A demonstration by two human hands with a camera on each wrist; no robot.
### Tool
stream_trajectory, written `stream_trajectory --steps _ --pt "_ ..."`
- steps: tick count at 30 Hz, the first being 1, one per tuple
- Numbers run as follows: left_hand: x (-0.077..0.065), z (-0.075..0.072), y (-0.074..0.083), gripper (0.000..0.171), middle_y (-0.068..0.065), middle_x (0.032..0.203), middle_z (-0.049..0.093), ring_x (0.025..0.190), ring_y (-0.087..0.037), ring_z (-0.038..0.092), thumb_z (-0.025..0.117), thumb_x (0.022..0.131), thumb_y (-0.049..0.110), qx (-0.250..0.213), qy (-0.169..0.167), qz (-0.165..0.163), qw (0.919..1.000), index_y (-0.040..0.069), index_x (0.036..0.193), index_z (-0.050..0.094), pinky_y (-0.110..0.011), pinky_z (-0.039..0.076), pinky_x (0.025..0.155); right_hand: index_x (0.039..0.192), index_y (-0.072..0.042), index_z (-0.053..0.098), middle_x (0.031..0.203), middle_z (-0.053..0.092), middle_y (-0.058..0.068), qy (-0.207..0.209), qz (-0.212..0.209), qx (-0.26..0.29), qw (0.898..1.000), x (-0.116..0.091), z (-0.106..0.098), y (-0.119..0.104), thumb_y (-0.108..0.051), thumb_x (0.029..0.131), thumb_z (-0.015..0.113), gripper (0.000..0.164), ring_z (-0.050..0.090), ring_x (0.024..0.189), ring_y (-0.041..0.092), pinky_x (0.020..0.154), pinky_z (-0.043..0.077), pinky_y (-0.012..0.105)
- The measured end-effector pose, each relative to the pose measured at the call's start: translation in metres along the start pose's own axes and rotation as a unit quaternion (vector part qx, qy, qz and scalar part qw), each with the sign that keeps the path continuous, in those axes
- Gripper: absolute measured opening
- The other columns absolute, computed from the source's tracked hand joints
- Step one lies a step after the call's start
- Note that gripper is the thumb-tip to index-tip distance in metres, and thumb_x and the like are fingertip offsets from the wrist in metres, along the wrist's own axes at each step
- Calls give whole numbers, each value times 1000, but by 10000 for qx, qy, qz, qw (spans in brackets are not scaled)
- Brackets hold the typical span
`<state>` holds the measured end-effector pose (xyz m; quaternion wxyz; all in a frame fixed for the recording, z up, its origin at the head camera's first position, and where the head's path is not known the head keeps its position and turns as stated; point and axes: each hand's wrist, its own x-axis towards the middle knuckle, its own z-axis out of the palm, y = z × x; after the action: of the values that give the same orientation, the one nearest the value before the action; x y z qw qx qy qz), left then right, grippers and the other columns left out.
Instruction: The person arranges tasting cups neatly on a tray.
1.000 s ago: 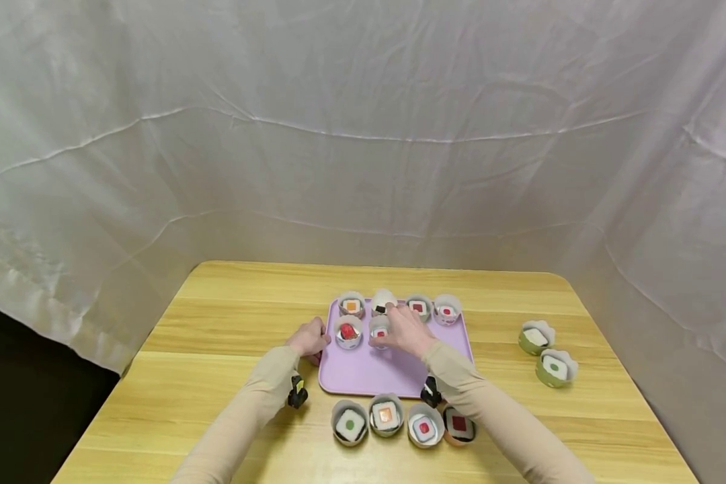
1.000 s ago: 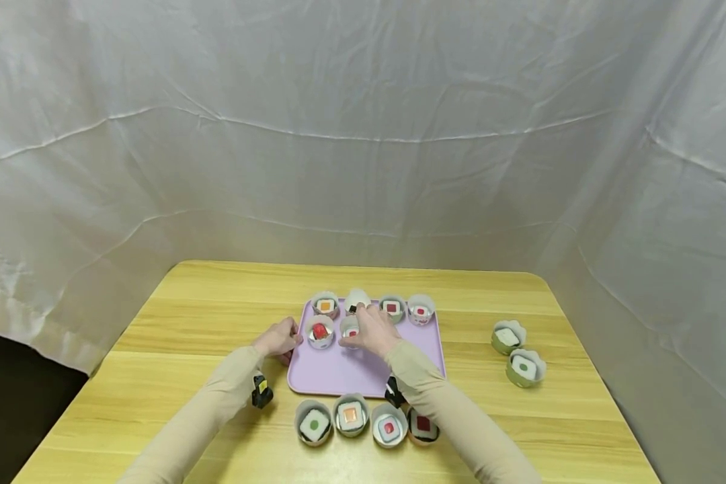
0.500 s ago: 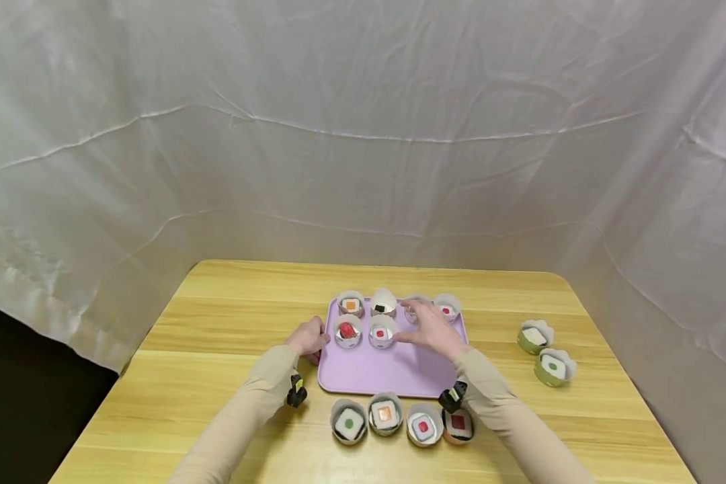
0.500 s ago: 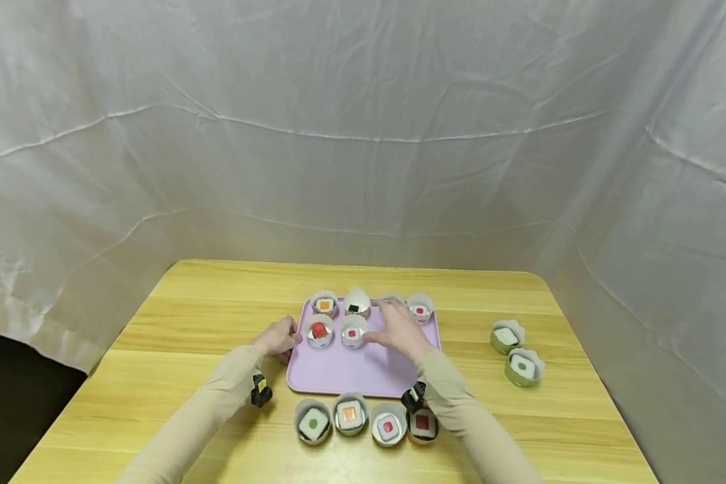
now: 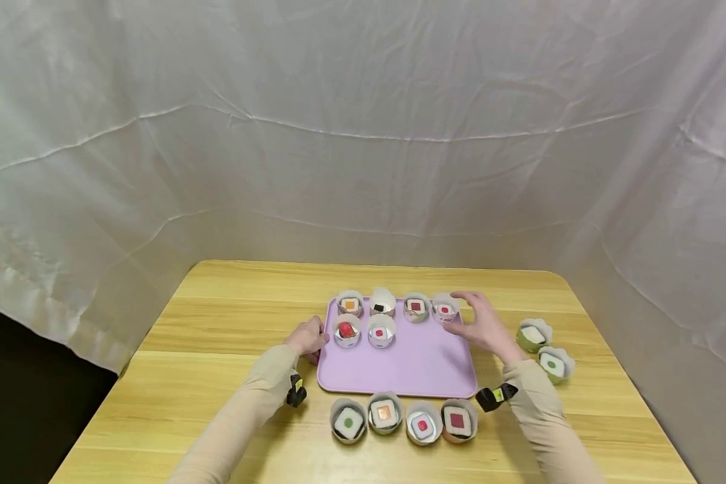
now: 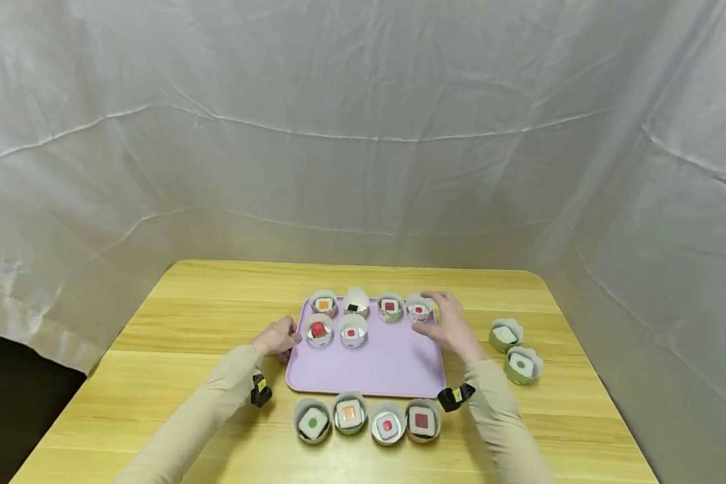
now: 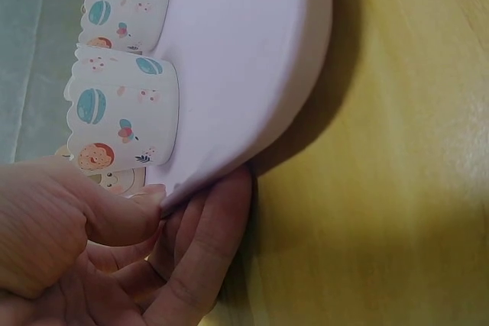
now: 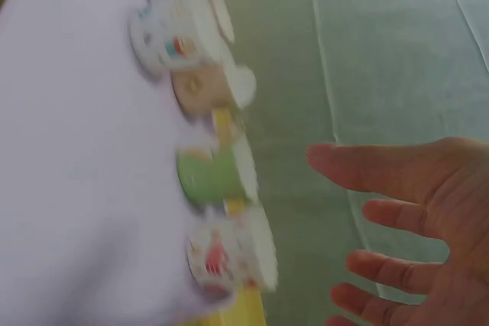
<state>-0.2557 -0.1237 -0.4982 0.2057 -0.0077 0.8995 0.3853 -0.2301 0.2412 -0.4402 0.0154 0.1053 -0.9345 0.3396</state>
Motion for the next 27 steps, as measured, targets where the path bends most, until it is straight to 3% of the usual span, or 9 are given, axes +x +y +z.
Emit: stream_trajectory --steps 7,14,27 --pt "3 2 0 7 -16 82 58 58 -21 65 53 100 4 40 -5 8 10000 -1 98 50 -29 62 51 145 1 43 148 35 38 92 371 -650 9972 -11 -34 34 -28 83 81 79 33 134 59 106 35 77" --pt "4 3 -1 7 -17 82 58 58 -21 65 53 100 4 85 -45 -7 10000 -1 98 49 -29 62 51 145 7 37 147 27 45 67 644 -952 9934 -20 -61 73 -26 80 82 86 26 130 66 103 30 78" --pt "2 0 1 6 -16 83 57 57 -21 64 53 100 4 36 -73 -21 10000 -1 98 50 -30 62 51 138 6 43 145 22 47 -997 907 -1221 9833 -17 -87 94 -20 83 76 70 26 118 71 90 34 79"
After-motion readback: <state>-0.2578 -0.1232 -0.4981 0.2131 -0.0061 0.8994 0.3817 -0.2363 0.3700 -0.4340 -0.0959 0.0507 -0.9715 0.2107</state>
